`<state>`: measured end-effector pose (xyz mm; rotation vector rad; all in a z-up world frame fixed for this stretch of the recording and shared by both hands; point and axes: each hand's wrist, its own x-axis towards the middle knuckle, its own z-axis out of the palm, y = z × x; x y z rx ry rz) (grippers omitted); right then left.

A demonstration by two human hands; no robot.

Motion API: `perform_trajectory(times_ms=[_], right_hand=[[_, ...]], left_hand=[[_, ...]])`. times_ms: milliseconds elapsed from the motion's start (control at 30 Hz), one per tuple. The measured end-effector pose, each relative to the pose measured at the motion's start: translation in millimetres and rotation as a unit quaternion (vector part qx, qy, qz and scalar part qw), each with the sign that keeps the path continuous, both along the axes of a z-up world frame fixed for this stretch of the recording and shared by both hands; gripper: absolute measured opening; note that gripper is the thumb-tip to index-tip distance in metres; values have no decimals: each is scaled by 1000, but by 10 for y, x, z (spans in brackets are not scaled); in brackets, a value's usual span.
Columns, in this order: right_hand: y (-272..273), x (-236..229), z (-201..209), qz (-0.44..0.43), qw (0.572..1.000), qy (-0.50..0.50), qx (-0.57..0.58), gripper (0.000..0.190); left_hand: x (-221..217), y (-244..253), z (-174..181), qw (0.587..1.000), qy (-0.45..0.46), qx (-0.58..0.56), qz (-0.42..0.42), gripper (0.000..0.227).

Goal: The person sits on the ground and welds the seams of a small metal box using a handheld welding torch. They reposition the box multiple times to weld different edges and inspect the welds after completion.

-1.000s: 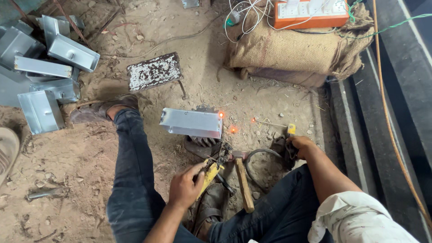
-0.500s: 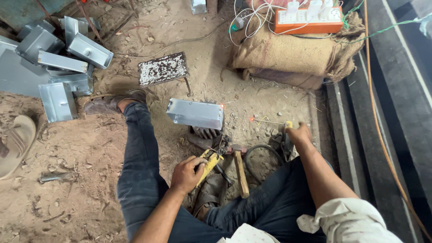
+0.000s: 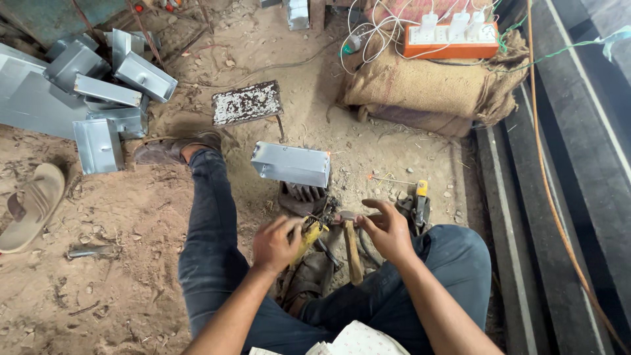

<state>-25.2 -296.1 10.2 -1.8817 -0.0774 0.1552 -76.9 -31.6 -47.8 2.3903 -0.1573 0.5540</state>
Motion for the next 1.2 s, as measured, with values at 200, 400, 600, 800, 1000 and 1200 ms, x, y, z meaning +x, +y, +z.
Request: perform_trajectory(times_ms=[200, 400, 600, 800, 1000, 1200], right_hand=[[80, 105, -253, 14, 995, 16, -95, 38], [80, 47, -317, 59, 992, 10, -111, 38], [58, 113, -290, 50, 987, 21, -153, 39], [104, 127, -305, 95, 980, 66, -159, 41], [114, 154, -310, 93, 980, 81, -158, 42], [103, 138, -306, 124, 978, 61, -154, 43]], left_hand=[[658, 152, 377, 978, -92, 178, 61, 20], [1128, 234, 635, 953, -108, 280, 40, 25], [1388, 372, 375, 927, -165, 334, 34, 7], [1599, 641, 425, 924, -206, 322, 34, 22], [1052, 616, 1003, 946, -253, 200, 17, 20], [537, 456, 1633, 959, -271, 67, 55, 24]])
